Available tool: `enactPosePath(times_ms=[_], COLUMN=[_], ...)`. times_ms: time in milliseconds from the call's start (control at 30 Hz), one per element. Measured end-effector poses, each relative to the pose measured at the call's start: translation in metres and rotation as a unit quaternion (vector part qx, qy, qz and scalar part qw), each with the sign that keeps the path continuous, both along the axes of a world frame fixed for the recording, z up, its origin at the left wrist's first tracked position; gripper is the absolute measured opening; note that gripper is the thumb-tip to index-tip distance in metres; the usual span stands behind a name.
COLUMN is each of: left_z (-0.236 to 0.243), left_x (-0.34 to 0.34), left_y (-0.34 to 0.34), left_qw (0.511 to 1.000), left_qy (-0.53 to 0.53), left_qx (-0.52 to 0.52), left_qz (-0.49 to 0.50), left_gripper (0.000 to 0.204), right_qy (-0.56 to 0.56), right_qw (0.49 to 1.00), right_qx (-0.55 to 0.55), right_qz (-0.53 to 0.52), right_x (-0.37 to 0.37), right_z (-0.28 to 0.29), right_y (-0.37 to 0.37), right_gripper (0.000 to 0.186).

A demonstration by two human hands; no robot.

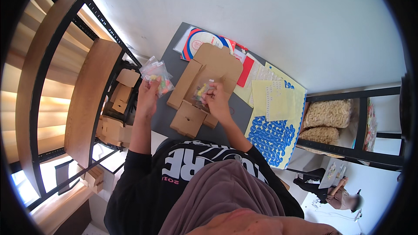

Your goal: The person repeatedly picks small bags of colorful candy from a shelf and places them into small cardboard boxes on a table. The person folds the flaps of each box after filling it and moves the completed box aside.

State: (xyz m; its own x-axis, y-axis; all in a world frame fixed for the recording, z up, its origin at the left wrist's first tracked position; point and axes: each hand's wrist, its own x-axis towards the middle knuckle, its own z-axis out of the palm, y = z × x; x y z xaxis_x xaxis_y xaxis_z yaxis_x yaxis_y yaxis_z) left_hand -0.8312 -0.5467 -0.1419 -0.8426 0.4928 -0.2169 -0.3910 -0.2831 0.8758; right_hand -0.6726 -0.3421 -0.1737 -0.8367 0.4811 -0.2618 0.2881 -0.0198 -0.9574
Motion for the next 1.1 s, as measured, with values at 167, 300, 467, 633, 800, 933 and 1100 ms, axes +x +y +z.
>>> enactPosePath(times_ms=[167, 300, 467, 633, 800, 933, 1100], left_z=[-0.004, -0.004, -0.002, 0.014, 0.014, -0.003, 0.014], left_x=[-0.007, -0.007, -0.007, 0.003, 0.018, 0.028, 0.030], left_y=[0.009, 0.027, 0.041, 0.047, 0.064, 0.071, 0.072], left_qw=[1.000, 1.000, 0.998, 0.981, 0.973, 0.978, 0.990], left_qy=[-0.025, -0.019, -0.030, -0.153, -0.146, -0.061, -0.044], left_qx=[0.000, 0.009, -0.003, 0.066, 0.063, 0.010, -0.023], left_qz=[0.001, 0.003, -0.049, -0.096, -0.167, -0.201, -0.131], left_gripper=[0.036, 0.031, 0.037, 0.036, 0.033, 0.029, 0.026], right_qy=[-0.050, -0.093, -0.106, -0.090, 0.026, 0.047, 0.086], right_qw=[0.989, 0.934, 0.897, 0.960, 0.997, 0.999, 0.993], right_qx=[0.104, 0.295, 0.390, 0.251, 0.074, -0.015, 0.017], right_qz=[0.089, 0.177, 0.181, 0.088, -0.005, -0.020, -0.076], right_x=[0.000, 0.001, -0.003, -0.010, -0.001, 0.006, 0.016], right_z=[0.001, 0.008, 0.012, 0.077, 0.065, 0.065, 0.061], right_y=[-0.001, -0.003, -0.015, -0.005, 0.005, 0.004, 0.014], right_gripper=[0.038, 0.037, 0.035, 0.027, 0.027, 0.030, 0.034])
